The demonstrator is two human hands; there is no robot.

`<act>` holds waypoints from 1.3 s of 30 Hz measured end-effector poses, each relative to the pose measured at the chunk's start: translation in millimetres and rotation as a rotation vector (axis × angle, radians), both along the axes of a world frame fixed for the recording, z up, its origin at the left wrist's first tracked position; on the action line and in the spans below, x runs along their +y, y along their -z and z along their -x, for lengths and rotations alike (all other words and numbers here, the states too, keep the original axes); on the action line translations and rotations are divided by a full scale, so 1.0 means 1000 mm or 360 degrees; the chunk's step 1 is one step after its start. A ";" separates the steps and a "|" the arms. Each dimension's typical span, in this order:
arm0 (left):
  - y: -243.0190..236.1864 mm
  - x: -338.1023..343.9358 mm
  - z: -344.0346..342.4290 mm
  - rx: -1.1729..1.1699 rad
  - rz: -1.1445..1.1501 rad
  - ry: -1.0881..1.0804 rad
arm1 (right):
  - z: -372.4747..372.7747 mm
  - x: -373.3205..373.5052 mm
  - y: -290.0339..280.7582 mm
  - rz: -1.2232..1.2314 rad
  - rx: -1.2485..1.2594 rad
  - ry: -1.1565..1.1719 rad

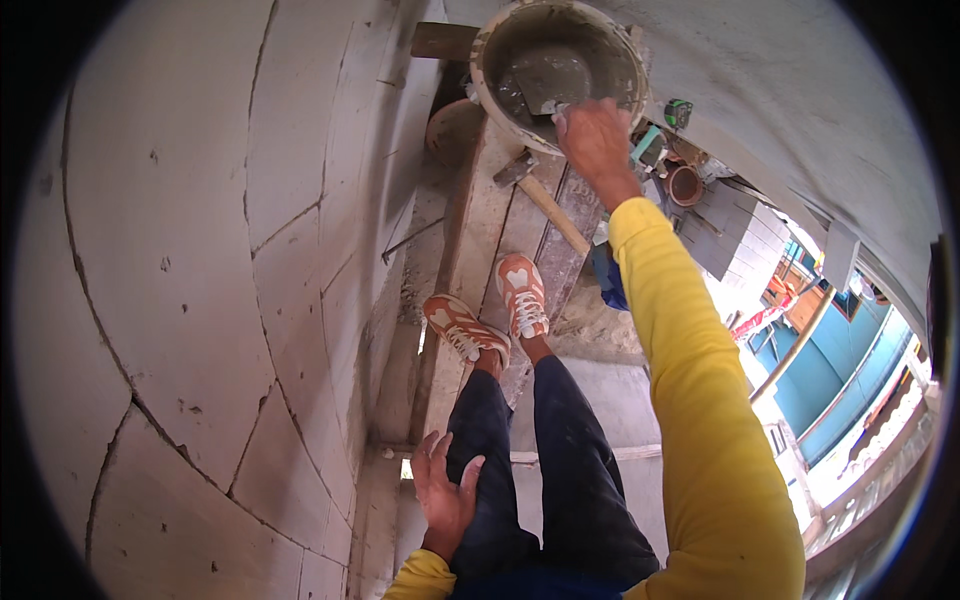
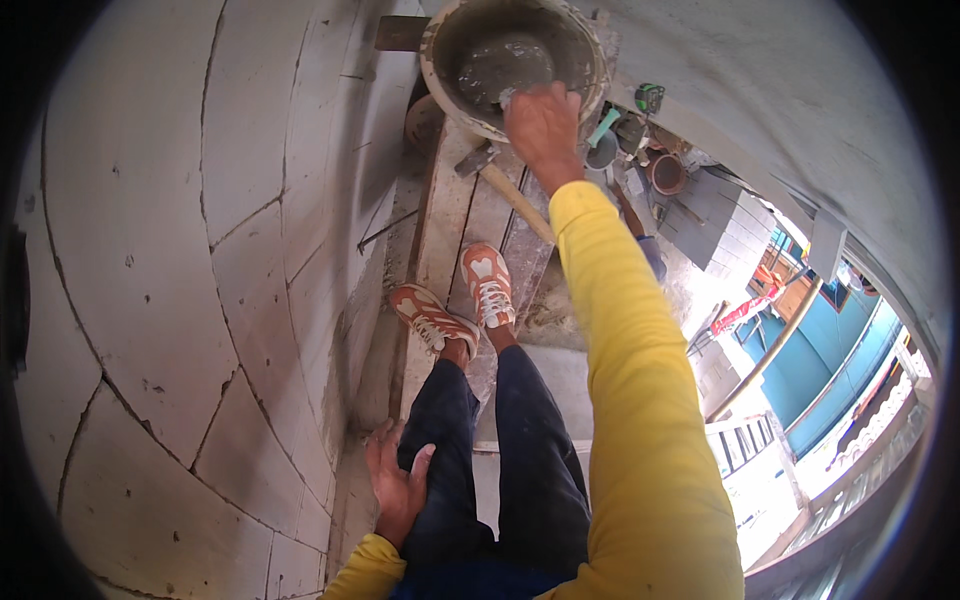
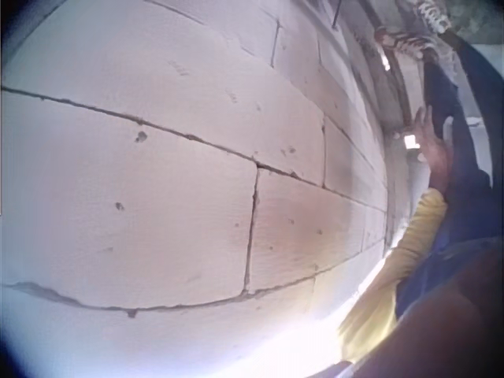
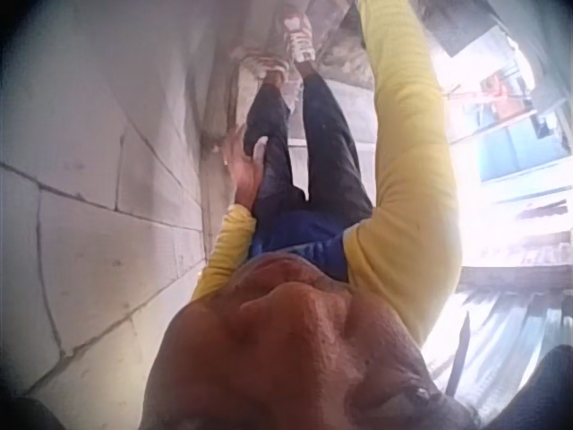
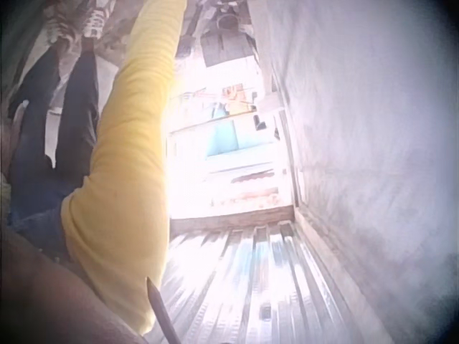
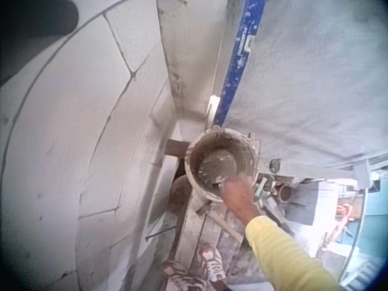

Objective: The person applies cement to a white tile using a trowel, places the tile on a wall, and taps it into position with a hammer. The person then measures the tile and applies additional cement to the wall and tile edges to secure the placement.

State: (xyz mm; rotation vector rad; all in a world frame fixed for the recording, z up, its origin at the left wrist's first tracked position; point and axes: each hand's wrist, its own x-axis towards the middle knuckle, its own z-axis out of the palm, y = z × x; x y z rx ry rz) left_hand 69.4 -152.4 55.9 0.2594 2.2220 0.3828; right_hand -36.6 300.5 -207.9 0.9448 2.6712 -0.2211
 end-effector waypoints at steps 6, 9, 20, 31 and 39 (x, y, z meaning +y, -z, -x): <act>0.007 -0.015 0.009 0.0096 -0.0150 -0.0355 | -0.116 -0.040 -0.026 0.0104 0.0944 0.0853; 0.035 -0.052 0.027 0.0270 -0.0091 -0.0586 | -0.193 -0.036 0.012 0.0454 0.0682 0.1557; 0.118 -0.028 0.125 0.0282 0.0041 -0.0428 | -0.232 0.191 0.161 0.0264 -0.0021 0.1333; 0.243 0.059 0.196 0.0046 0.0131 -0.0549 | -0.201 0.305 0.304 0.0095 -0.0067 0.0831; 0.195 0.116 0.218 -0.0316 -0.0378 -0.0374 | -0.216 0.140 0.178 0.0444 0.0645 0.1691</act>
